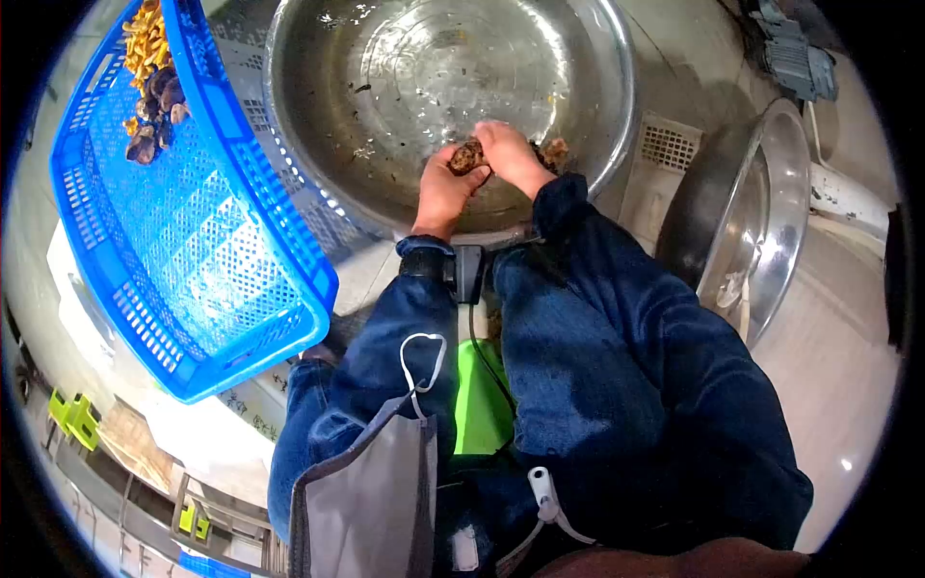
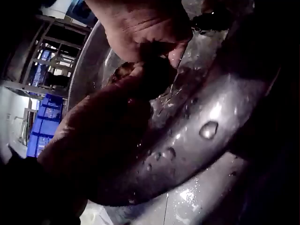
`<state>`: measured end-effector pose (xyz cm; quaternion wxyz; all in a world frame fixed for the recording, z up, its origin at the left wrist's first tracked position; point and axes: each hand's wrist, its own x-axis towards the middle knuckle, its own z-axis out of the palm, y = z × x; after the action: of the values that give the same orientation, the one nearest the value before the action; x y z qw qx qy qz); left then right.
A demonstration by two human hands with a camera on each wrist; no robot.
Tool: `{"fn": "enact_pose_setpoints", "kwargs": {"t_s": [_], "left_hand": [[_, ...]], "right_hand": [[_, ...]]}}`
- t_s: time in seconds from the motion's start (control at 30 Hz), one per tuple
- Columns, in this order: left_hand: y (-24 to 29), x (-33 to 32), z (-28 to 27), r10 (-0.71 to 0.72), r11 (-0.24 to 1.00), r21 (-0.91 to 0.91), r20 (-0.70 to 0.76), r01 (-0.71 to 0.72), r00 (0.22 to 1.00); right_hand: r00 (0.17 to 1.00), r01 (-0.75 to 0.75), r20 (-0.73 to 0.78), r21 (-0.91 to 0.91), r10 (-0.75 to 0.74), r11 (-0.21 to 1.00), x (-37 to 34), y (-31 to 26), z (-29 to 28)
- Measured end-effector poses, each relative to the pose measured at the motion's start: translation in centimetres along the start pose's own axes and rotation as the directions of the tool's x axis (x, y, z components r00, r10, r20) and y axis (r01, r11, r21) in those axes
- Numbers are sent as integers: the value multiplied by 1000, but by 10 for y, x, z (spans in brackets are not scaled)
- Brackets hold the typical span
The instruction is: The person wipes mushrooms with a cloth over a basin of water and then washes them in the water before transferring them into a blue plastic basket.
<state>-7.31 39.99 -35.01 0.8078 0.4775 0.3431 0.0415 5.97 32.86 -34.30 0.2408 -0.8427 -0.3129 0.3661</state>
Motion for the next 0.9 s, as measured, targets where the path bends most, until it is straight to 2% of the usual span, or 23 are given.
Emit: {"fn": "enact_pose_setpoints", "kwargs": {"t_s": [0.03, 0.1, 0.13, 0.17, 0.23, 0.27, 0.3, 0.37, 0.4, 0.43, 0.5, 0.53, 0.57, 0.6, 0.63, 0.67, 0.7, 0.73, 0.77, 0.8, 0.83, 0.87, 0.9], "left_hand": [[1, 0, -1, -36, 999, 2, -34, 36, 999], [-8, 4, -3, -105, 994, -11, -105, 105, 989], [-11, 7, -9, -16, 998, 59, -69, 21, 997], [-10, 6, -6, -31, 999, 32, -52, 33, 998], [-7, 3, -1, -63, 998, -6, -7, 63, 998], [18, -6, 3, -73, 984, 160, -14, 74, 997], [14, -6, 3, -112, 989, 88, -34, 115, 993], [6, -2, 2, -184, 981, -72, -72, 179, 980], [13, -3, 1, -30, 986, 158, -124, 49, 992], [18, -4, 3, -88, 993, 73, -110, 97, 990], [23, -8, 5, -209, 976, -79, -58, 204, 976], [4, 2, -1, -225, 974, -21, 39, 226, 974], [8, -2, 1, -210, 976, -69, -40, 207, 977], [21, -9, 6, -192, 977, -121, -123, 177, 974], [30, -13, 9, -176, 975, -172, -209, 141, 962], [28, -8, 3, -194, 906, -399, -98, 140, 976], [24, -4, 0, -222, 852, -511, -158, 112, 962], [21, -1, -6, -213, 798, -594, -116, 104, 970], [26, -2, -9, -202, 735, -670, -74, 101, 977], [31, -3, -9, -291, 724, -674, -106, 147, 951], [35, -6, -7, -313, 705, -691, -104, 158, 944], [36, -8, -5, -333, 685, -709, -102, 167, 937], [37, -9, -4, -353, 664, -727, -98, 175, 931]], "right_hand": [[998, -48, -27, 63, 50, 997, -2, -2, -6], [997, 69, 18, 269, -77, 961, -11, -15, 2], [975, 159, 92, 339, -201, 927, -17, -22, 3], [982, 187, -15, 136, -187, 973, -20, -20, 11], [999, 10, 48, -89, -6, 996, -4, -9, 2], [984, 175, 59, -460, -167, 871, 2, -5, -3], [1000, 20, 27, -225, -14, 974, -3, -1, -10], [994, 106, -7, 260, -108, 960, -8, 4, 8], [965, 152, 158, 317, -210, 936, -17, -10, 3], [968, 149, 177, 166, -178, 975, -25, -23, -1], [986, -39, 165, -5, 39, 999, -13, -11, 1], [994, -35, 99, -58, 41, 998, -9, -4, -6], [999, -20, -33, -99, 17, 995, 1, 18, 4], [987, -161, 41, 234, 156, 959, -6, 6, -2], [954, -301, 157, 524, 257, 797, -13, -7, -7], [955, -292, 229, 611, 189, 735, -17, -12, -8], [950, -291, 292, 691, 114, 662, -20, -17, -10], [949, -254, 308, 614, 70, 748, -19, -23, -13], [992, -101, 119, 517, 45, 850, -18, -18, -11], [998, 36, -66, 379, -11, 925, -15, -11, -10], [966, 148, -238, 205, -97, 967, -11, -5, -11], [941, 112, -333, 169, -50, 979, -3, -1, -12], [982, 59, -185, 516, 44, 854, -2, 4, -11]]}}
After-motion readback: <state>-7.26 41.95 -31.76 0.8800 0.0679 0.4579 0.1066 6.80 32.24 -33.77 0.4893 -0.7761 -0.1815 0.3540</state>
